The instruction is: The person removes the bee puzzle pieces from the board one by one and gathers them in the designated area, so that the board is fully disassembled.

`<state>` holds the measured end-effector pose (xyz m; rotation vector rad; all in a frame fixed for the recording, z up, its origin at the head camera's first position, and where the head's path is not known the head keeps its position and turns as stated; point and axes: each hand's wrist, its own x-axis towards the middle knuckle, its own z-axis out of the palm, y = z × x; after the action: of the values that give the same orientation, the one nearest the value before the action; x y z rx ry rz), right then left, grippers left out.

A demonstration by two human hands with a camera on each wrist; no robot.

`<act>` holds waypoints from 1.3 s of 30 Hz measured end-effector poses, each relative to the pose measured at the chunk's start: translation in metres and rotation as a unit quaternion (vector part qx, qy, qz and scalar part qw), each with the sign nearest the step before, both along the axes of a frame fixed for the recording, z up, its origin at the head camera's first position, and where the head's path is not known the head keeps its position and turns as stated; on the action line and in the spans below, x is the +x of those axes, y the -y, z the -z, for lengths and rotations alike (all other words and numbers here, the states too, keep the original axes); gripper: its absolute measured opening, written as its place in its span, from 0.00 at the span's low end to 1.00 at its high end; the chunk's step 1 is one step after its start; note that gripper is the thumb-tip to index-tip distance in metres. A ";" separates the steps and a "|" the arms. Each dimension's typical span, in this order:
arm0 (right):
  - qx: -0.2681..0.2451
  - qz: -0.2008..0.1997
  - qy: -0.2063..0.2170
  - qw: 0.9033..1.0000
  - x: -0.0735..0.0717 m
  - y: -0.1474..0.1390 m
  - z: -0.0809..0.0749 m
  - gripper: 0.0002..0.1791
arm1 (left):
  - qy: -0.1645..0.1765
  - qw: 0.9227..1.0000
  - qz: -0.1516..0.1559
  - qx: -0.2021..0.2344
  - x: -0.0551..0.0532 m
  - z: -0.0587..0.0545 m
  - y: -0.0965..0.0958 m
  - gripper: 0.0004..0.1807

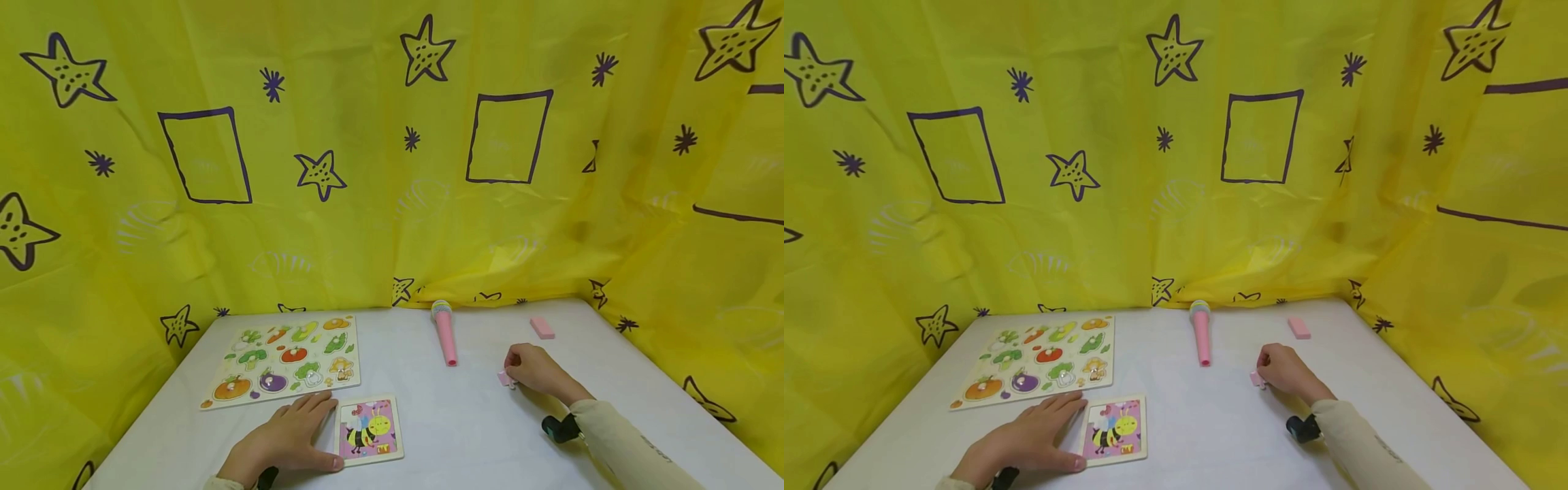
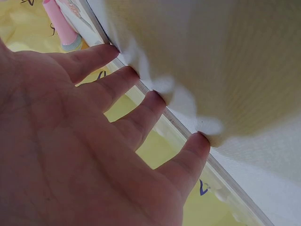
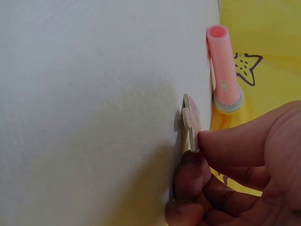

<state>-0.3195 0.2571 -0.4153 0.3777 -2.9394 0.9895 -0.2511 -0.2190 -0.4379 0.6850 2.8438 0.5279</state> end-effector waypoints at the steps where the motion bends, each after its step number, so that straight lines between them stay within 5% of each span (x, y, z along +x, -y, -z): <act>1: 0.001 0.001 0.000 1.000 0.000 0.000 0.000 0.05 | -0.001 1.000 0.000 -0.001 0.000 -0.001 0.000 0.62; 27: 0.019 0.005 -0.017 1.000 0.003 0.002 0.001 0.06 | 0.003 1.000 -0.005 -0.012 0.003 -0.004 -0.001 0.61; 39: -0.096 0.012 -0.025 0.995 0.008 0.021 -0.008 0.06 | 0.007 1.000 -0.007 -0.023 0.003 -0.008 -0.003 0.62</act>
<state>-0.3116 0.2363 -0.4076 0.3532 -2.7653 1.2277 -0.2478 -0.2159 -0.4300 0.6516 2.8407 0.4662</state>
